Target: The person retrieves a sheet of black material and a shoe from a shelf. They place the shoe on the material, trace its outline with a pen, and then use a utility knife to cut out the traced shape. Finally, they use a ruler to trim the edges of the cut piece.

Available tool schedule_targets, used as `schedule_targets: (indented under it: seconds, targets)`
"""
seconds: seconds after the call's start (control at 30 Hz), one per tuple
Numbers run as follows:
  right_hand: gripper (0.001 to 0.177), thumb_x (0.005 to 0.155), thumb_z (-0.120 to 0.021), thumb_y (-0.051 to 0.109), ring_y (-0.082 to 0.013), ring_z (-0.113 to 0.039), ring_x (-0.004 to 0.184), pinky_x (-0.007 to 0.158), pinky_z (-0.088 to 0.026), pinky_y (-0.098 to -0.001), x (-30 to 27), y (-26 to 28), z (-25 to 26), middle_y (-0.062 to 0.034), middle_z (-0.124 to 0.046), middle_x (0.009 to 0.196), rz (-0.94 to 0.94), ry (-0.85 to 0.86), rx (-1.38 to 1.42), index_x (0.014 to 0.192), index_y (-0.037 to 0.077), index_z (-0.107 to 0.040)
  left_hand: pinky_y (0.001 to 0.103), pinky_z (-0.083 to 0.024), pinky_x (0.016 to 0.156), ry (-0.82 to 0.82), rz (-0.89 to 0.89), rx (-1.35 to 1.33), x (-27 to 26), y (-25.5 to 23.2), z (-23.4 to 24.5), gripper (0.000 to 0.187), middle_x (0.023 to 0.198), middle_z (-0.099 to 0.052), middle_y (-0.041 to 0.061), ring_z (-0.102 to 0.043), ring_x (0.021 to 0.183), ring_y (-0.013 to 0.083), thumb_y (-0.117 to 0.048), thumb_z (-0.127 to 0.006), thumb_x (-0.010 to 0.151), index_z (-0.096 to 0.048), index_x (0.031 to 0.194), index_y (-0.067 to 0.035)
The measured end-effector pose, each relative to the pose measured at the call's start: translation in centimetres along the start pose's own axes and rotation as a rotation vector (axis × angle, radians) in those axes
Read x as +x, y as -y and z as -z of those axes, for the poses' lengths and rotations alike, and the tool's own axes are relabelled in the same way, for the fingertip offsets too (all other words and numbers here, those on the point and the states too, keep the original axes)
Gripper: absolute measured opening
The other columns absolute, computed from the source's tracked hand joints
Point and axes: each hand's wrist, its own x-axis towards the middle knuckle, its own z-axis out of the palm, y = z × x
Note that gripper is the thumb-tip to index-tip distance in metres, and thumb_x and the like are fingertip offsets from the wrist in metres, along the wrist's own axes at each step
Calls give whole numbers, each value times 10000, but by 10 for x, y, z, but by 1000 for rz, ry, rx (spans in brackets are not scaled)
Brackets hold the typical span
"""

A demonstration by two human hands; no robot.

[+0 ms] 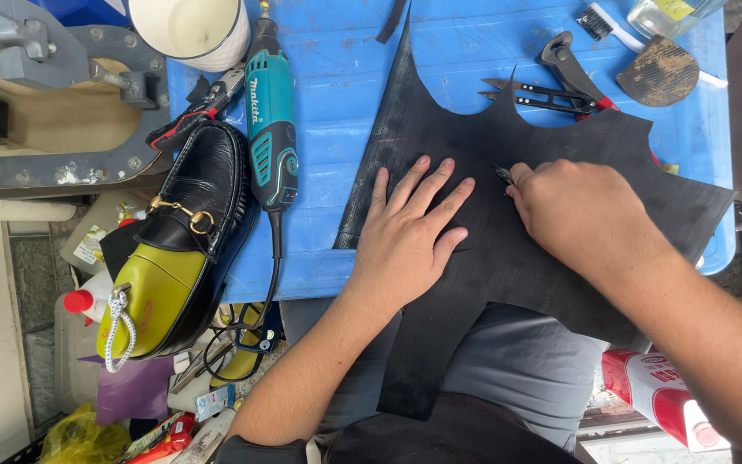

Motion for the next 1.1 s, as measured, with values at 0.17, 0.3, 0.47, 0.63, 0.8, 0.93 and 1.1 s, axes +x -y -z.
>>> schedule_targets:
  seconds: [0.17, 0.3, 0.47, 0.63, 0.8, 0.93, 1.1]
  targets:
    - [259, 1003, -584, 273, -336, -720, 654, 574, -580, -437, -12, 4, -5, -156, -694, 672, -36, -43, 24, 1037, 59, -726, 658, -218, 1220, -14, -4, -1, -1, -1, -4, 548, 1561, -471, 71, -374, 1485, 313, -389, -677, 951, -569, 1460, -218]
    - [263, 1006, -594, 285, -334, -722, 668, 574, -581, -440, -17, 6, -10, -153, -698, 688, -78, -48, 39, 1041, 66, -736, 623, -272, 1205, -48, -18, -51, 3, 3, 2, 456, 1467, -533, 90, -437, 1423, 326, -316, -730, 898, -640, 1320, -168]
    - [264, 977, -633, 305, -334, -721, 685, 605, -584, -447, -19, 8, -11, -150, -708, 713, -118, -69, 31, 1053, 88, -764, 523, -370, 1206, -200, -144, 41, 70, 27, -1, 365, 1346, -593, 80, -529, 1326, 295, -190, -756, 930, -660, 1255, -56]
    - [261, 942, -670, 308, -329, -724, 721, 651, -589, -442, -16, 10, -3, -139, -708, 732, -139, -94, 56, 869, 77, -768, 462, -448, 1017, -236, -231, 94, 125, 31, -24, 677, 1145, -643, 134, -599, 1079, 315, -516, -814, 759, -653, 1193, -22]
    - [306, 967, -657, 316, -328, -724, 706, 649, -591, -437, -17, 10, 1, -131, -707, 718, -124, -35, 64, 812, 69, -747, 437, -507, 766, -88, -158, 143, 134, 32, -26, 892, 777, -708, 74, -679, 750, 258, -762, -764, 614, -670, 1052, 9]
    - [296, 973, -642, 302, -337, -718, 695, 633, -583, -445, -11, 11, 3, -134, -705, 717, -56, -87, 42, 816, 74, -747, 391, -533, 632, -91, -191, 122, 135, 43, -20, 683, 717, -676, 42, -684, 694, 230, -755, -747, 697, -664, 798, -85]
    - [303, 1004, -604, 282, -355, -714, 652, 597, -584, -449, -5, 11, -5, -171, -692, 691, -71, -40, 24, 857, 56, -743, 404, -528, 571, -262, -218, -1, 131, 51, -27, 607, 731, -669, 19, -684, 704, 251, -684, -765, 720, -637, 713, -90]
